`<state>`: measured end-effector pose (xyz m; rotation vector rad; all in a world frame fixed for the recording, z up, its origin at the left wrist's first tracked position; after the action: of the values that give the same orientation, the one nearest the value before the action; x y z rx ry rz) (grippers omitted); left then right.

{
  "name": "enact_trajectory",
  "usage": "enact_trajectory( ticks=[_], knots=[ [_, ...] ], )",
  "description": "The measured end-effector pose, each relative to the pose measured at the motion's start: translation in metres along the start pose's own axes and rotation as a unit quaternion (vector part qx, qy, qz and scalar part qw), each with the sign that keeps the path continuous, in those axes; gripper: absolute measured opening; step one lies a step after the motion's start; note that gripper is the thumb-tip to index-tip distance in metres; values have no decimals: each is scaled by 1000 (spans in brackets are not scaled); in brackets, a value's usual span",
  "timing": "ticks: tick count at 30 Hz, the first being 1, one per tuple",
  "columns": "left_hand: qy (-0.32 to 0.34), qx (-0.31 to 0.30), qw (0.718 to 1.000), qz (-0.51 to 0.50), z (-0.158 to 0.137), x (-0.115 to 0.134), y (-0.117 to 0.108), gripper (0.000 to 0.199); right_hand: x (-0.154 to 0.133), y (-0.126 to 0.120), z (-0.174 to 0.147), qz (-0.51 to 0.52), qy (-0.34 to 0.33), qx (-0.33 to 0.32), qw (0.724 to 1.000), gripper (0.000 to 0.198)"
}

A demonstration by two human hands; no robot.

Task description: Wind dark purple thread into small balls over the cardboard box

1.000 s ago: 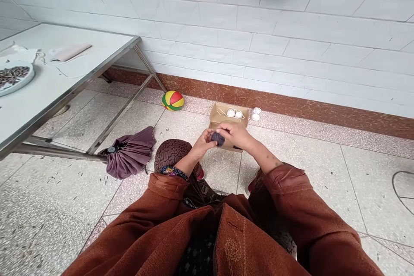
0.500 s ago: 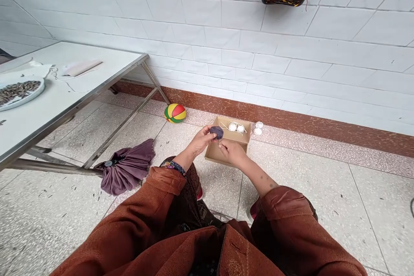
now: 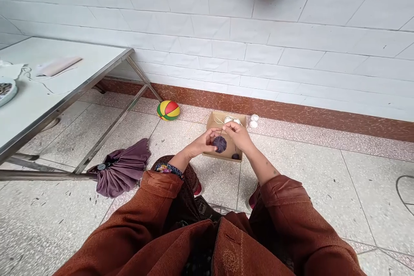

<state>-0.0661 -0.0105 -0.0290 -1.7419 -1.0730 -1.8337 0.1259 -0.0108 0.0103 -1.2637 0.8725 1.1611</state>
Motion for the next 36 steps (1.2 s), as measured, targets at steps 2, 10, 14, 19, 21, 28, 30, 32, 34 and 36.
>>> enact_trajectory(
  ticks=[2, 10, 14, 19, 21, 28, 30, 32, 34, 36],
  knots=[
    [17, -17, 999, -40, -2, 5, 5, 76, 11, 2, 0, -38, 20, 13, 999, 29],
    [20, 110, 980, -163, 1, 5, -5, 56, 28, 31, -23, -136, -15, -91, 986, 20],
    [22, 205, 974, -90, 5, 0, -16, 47, 10, 38, -33, -113, -93, -176, 973, 24],
    [0, 188, 982, 24, 3, 1, -13, 50, -11, 21, -28, -31, -81, -163, 983, 26],
    [-17, 136, 989, 48, 1, 0, -8, 51, -14, 10, -23, 6, -65, -114, 991, 28],
    [-14, -51, 998, -38, 0, -2, 8, 84, 1, -3, -13, -30, -17, 8, 999, 30],
    [6, -54, 996, -69, 0, 3, 11, 83, 10, 3, -14, -54, 2, 2, 999, 28],
    [22, -35, 996, -85, -1, 7, 12, 74, 18, 10, -15, -79, 26, -15, 996, 25],
    [26, -5, 995, -93, -2, 9, 10, 63, 25, 14, -17, -102, 47, -32, 993, 21],
    [18, 31, 994, -106, -1, 7, 5, 57, 30, 17, -19, -125, 60, -41, 990, 20]
  ],
)
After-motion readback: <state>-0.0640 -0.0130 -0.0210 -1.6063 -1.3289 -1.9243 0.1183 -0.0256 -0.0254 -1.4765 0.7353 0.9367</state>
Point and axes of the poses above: each hand's wrist, its own z-axis towards the middle knuckle, its own y-axis out of the palm, x = y × z, the point moved 2 cm from there along z, towards the middle knuckle, and after that the axes turned 3 degrees about -y, right-handed, at the moved point
